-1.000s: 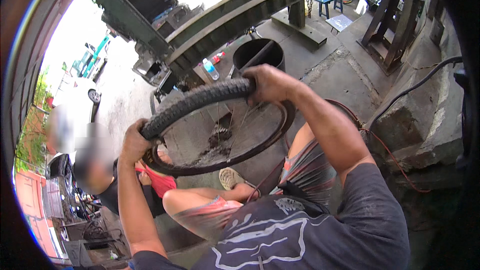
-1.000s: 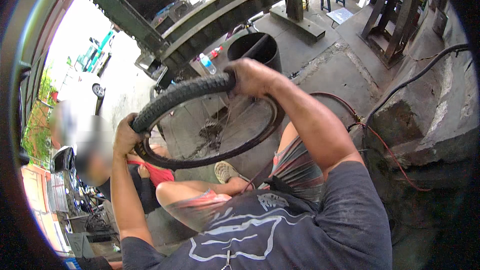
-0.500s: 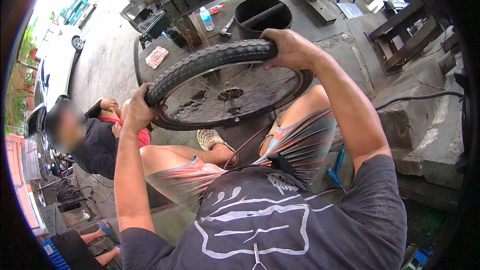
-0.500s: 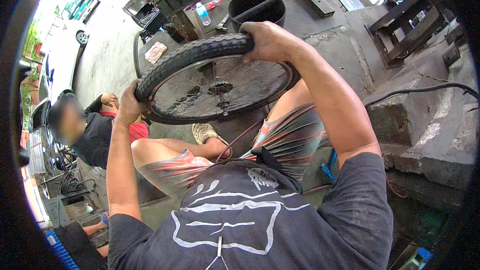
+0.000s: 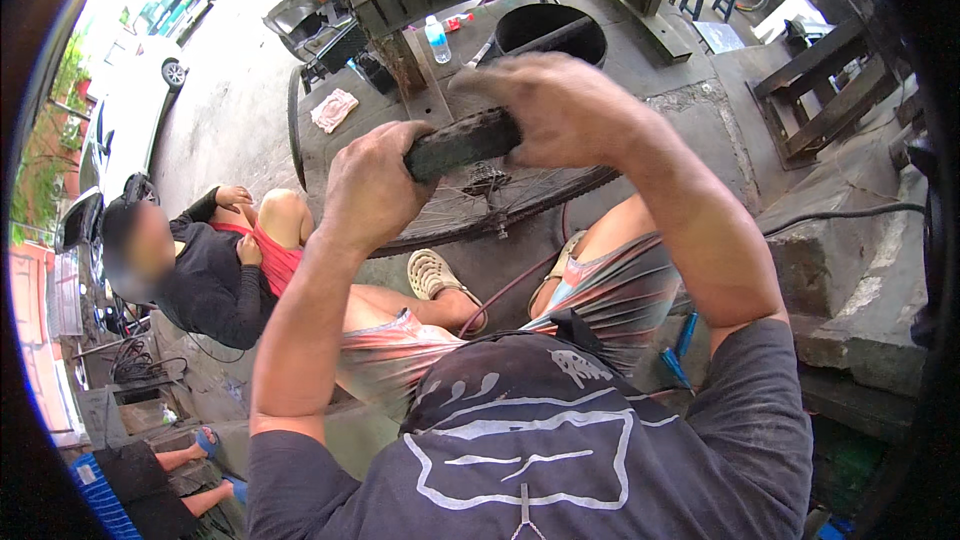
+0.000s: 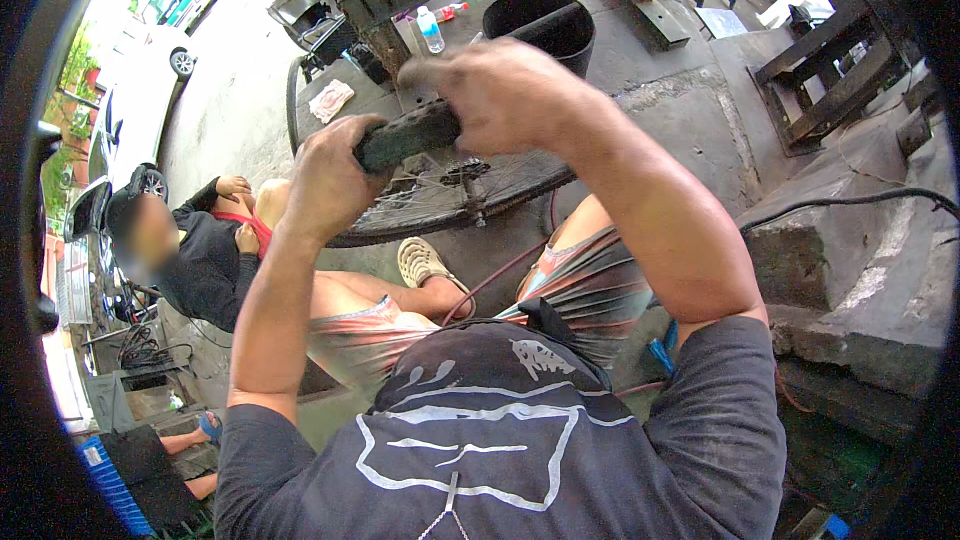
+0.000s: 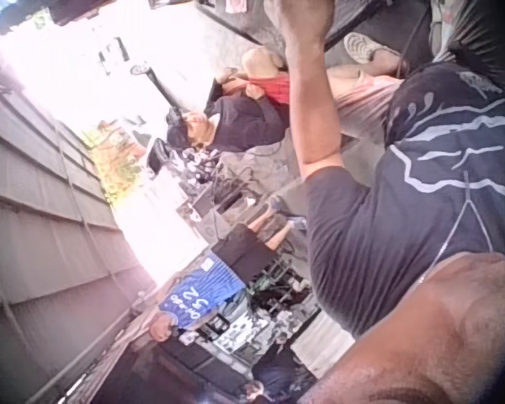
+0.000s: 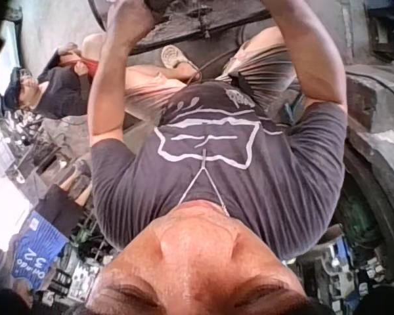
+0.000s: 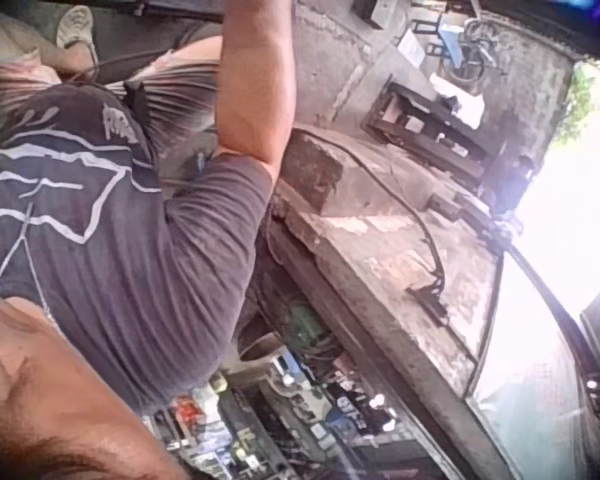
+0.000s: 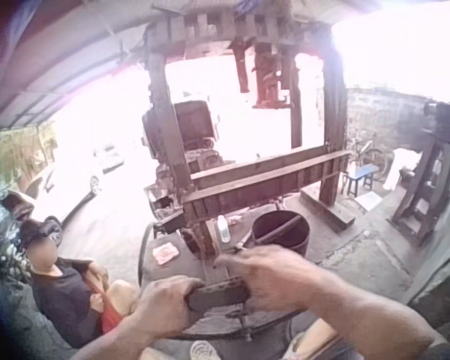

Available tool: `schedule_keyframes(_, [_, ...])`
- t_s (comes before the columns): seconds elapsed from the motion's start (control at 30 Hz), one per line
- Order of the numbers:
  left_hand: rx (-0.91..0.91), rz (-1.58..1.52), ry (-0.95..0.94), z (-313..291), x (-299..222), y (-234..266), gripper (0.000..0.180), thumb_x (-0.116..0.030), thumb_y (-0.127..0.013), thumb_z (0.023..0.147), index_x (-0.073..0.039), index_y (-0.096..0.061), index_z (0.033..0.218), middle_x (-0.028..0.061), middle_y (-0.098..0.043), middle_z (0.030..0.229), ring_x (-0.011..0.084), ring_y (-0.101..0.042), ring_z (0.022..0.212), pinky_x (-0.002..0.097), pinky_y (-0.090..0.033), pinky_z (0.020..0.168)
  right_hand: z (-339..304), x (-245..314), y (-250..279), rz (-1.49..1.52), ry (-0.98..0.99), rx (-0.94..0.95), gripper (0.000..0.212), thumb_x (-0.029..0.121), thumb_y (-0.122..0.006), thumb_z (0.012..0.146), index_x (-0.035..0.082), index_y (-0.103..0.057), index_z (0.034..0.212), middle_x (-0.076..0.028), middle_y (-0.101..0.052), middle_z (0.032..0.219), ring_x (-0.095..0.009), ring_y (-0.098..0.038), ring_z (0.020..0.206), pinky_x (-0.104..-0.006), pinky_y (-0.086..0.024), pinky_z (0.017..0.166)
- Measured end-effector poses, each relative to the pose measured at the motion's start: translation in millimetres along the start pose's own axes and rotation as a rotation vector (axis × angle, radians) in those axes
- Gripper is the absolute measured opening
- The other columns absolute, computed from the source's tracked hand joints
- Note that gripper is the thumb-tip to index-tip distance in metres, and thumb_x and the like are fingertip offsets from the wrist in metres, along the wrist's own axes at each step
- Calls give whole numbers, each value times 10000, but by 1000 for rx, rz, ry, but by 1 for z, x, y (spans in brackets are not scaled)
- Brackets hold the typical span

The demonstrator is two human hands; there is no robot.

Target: The person removes a bicycle tire from the rim, inspects the inner tube, and then reinstalls the tire onto the rim by hand. The person works on the wheel while sitting on the floor in a workshop.

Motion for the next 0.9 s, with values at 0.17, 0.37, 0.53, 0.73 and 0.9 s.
schedule_keyframes(0.17, [12, -64, -13, -6, 18, 3, 648, -153, -933, 807, -97, -712, 1414, 175, -804, 1247, 392, -768, 1198, 470, -600, 1041, -1, -22, -28, -61, -14, -51, 568, 181, -944, 730, 74, -737, 1247, -217, -798, 1075, -452, -768, 1092, -547, -611, 942])
schedule_keyframes(0.37, [85, -161, 211, -92, 175, -40, 562, -133, -970, 805, -38, -731, 1304, 192, -790, 1117, 398, -760, 1058, 441, -589, 957, -17, -66, 1, 47, -92, -137, 698, 108, -1001, 702, 41, -734, 1343, -216, -791, 1207, -437, -751, 1193, -486, -605, 1023])
schedule_keyframes(0.53, [-83, -99, 186, -57, 118, -7, 505, -191, -971, 805, -18, -768, 1234, 207, -794, 1070, 428, -774, 1001, 472, -595, 905, -43, -109, 32, 53, -165, -116, 836, 80, -988, 713, 82, -666, 1485, -193, -780, 1300, -397, -744, 1253, -472, -588, 1097])
schedule_keyframes(0.73, [-53, -216, 76, -1, 28, -21, 584, -164, -962, 783, -36, -762, 1318, 209, -794, 1252, 400, -766, 1193, 466, -588, 1037, -17, -26, 0, -255, 29, -159, 861, 176, -995, 693, 108, -661, 1485, -190, -753, 1231, -425, -712, 1246, -522, -562, 1094])
schedule_keyframes(0.9, [3, -204, 146, -36, 57, -29, 611, -146, -949, 821, -55, -723, 1381, 211, -810, 1239, 390, -784, 1167, 462, -598, 1022, -4, -53, 6, -207, -87, -89, 471, 186, -969, 733, 52, -733, 1118, -194, -789, 1104, -450, -753, 1121, -538, -605, 978])
Point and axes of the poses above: each hand's wrist, its own z-axis towards the middle knuckle, its own y-axis out of the back of the hand, x = y × z, the point moved 8 cm from there along z, towards the middle knuckle
